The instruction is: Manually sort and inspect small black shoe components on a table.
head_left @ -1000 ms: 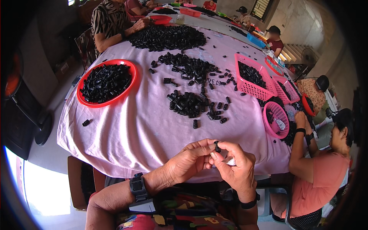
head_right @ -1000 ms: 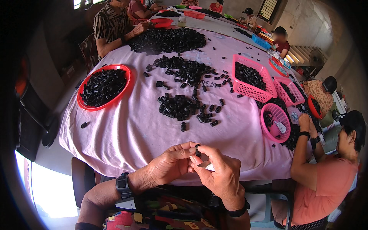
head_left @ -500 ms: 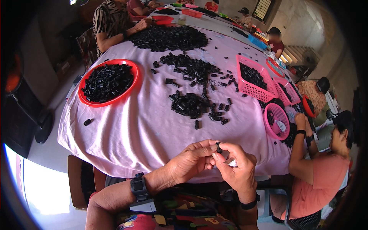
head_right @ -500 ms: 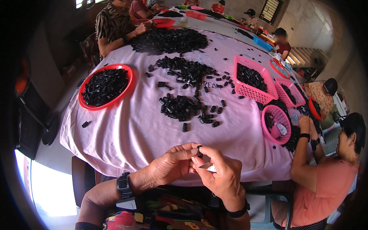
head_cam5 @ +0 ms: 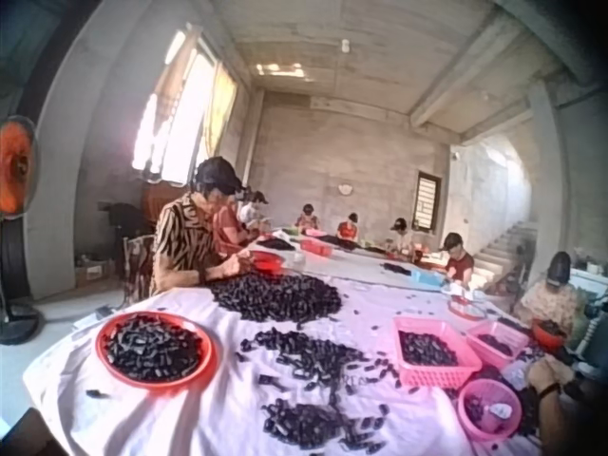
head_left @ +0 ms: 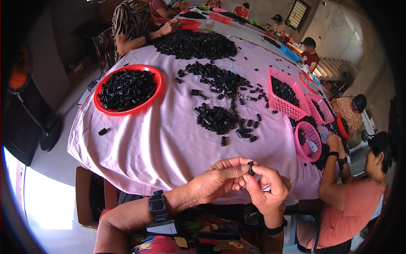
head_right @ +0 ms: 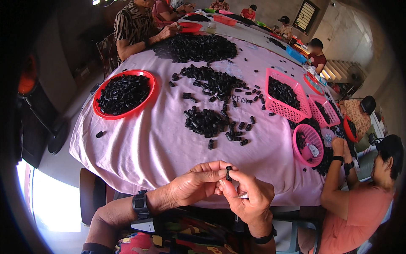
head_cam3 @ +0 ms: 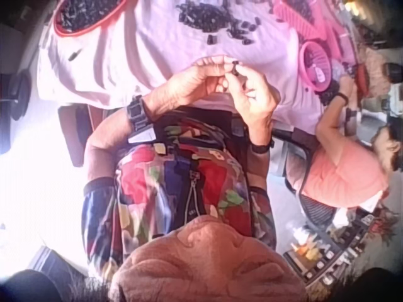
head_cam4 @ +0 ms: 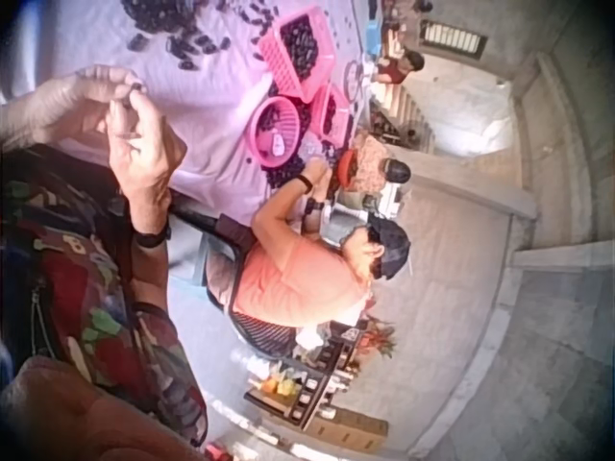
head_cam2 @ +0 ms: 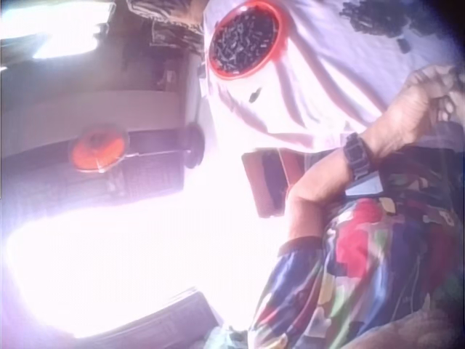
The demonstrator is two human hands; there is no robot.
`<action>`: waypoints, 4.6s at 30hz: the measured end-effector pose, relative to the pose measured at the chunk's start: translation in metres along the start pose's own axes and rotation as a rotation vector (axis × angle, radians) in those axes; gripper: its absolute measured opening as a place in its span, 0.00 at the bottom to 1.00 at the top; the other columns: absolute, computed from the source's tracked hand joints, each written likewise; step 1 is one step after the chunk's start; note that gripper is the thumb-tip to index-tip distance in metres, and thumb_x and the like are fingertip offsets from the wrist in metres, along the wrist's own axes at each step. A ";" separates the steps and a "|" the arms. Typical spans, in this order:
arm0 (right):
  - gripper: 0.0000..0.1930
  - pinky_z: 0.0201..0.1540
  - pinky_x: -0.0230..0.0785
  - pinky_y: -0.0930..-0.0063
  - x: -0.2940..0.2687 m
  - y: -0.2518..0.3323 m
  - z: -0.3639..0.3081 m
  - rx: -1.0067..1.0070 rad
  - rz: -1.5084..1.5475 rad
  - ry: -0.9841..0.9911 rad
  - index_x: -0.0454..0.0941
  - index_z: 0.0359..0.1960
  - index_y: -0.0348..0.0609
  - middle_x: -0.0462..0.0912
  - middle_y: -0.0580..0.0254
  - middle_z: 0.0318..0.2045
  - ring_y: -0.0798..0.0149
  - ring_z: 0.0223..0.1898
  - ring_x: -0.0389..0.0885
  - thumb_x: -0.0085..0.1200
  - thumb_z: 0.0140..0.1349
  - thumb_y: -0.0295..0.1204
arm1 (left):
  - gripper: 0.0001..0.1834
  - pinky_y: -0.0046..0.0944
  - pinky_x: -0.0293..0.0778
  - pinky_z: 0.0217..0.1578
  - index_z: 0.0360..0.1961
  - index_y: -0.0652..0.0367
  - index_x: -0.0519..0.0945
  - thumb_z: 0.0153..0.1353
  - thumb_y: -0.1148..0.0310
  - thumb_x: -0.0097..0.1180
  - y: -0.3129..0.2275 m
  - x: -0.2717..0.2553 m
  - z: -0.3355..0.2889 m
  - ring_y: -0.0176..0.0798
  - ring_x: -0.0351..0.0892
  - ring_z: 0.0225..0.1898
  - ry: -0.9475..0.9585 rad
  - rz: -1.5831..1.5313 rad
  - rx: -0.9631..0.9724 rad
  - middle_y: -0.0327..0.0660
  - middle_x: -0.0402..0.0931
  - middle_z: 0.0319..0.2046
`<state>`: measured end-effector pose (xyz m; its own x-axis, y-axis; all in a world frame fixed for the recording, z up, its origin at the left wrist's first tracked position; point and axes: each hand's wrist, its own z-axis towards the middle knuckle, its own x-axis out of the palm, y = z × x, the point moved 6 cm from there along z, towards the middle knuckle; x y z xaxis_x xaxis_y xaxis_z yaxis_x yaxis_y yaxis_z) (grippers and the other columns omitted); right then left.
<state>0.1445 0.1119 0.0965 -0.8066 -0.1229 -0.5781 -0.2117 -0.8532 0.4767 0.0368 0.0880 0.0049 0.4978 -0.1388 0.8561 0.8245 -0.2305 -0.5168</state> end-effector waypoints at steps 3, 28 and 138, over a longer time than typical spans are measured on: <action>0.14 0.16 0.61 0.80 -0.003 0.004 0.000 -0.053 -0.032 -0.028 0.79 0.37 0.38 0.74 0.67 0.14 0.75 0.12 0.70 0.67 0.50 0.25 | 0.14 0.30 0.70 0.44 0.52 0.58 0.74 0.67 0.67 0.49 -0.001 0.002 0.000 0.26 0.75 0.38 0.033 0.006 0.004 0.34 0.76 0.38; 0.14 0.18 0.63 0.81 -0.012 0.000 -0.010 -0.061 0.081 -0.115 0.78 0.39 0.38 0.80 0.66 0.20 0.75 0.13 0.72 0.66 0.50 0.25 | 0.16 0.27 0.66 0.42 0.54 0.60 0.75 0.67 0.67 0.50 -0.016 0.023 -0.008 0.24 0.72 0.39 0.106 0.122 0.044 0.32 0.77 0.38; 0.22 0.19 0.67 0.82 -0.004 0.010 0.001 -0.061 0.173 0.028 0.77 0.47 0.34 0.80 0.67 0.18 0.75 0.16 0.75 0.68 0.48 0.25 | 0.14 0.32 0.69 0.50 0.49 0.61 0.74 0.67 0.66 0.50 -0.015 0.024 -0.009 0.30 0.74 0.44 0.217 0.036 -0.015 0.36 0.75 0.40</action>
<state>0.1449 0.1049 0.1040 -0.8125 -0.2837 -0.5093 -0.0365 -0.8471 0.5301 0.0338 0.0794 0.0334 0.4557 -0.3509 0.8181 0.8026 -0.2355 -0.5481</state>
